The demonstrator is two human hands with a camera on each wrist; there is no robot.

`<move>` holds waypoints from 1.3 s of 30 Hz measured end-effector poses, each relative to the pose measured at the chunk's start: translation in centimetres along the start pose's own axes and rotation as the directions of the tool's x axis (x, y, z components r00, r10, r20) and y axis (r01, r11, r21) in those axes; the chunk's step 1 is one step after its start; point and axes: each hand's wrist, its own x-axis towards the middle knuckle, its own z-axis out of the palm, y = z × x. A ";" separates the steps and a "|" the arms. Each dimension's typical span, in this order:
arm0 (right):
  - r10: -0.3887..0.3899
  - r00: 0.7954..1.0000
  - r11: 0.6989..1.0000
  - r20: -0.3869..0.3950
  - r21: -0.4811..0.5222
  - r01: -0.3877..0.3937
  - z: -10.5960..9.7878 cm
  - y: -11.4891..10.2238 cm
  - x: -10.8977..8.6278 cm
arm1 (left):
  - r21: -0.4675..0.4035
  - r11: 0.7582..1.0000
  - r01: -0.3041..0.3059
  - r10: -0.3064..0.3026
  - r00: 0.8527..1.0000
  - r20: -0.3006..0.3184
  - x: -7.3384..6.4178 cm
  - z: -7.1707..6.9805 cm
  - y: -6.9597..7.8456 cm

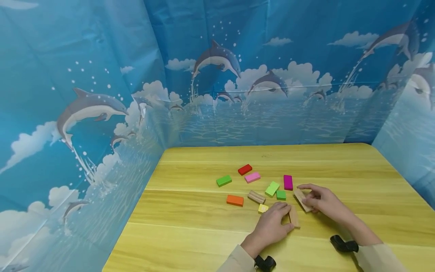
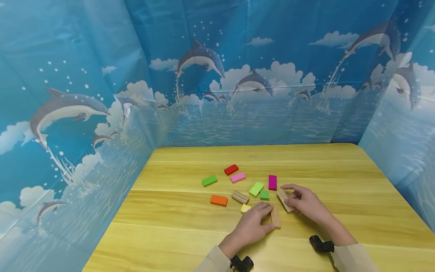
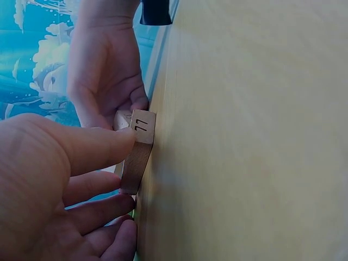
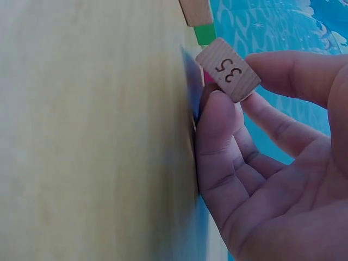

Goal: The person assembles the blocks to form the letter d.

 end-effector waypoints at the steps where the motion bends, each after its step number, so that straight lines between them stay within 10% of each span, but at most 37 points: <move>1: -0.004 1.000 1.000 0.002 -0.003 0.004 0.0 -0.1 0.1 | 0.000 1.000 0.000 0.000 1.000 -0.002 0.0 0.0 0.0; 39: 0.123 0.992 0.992 -0.043 0.033 -0.121 2.1 -0.7 4.3 | 0.029 0.999 -0.043 0.043 0.999 -0.015 0.2 0.4 -0.7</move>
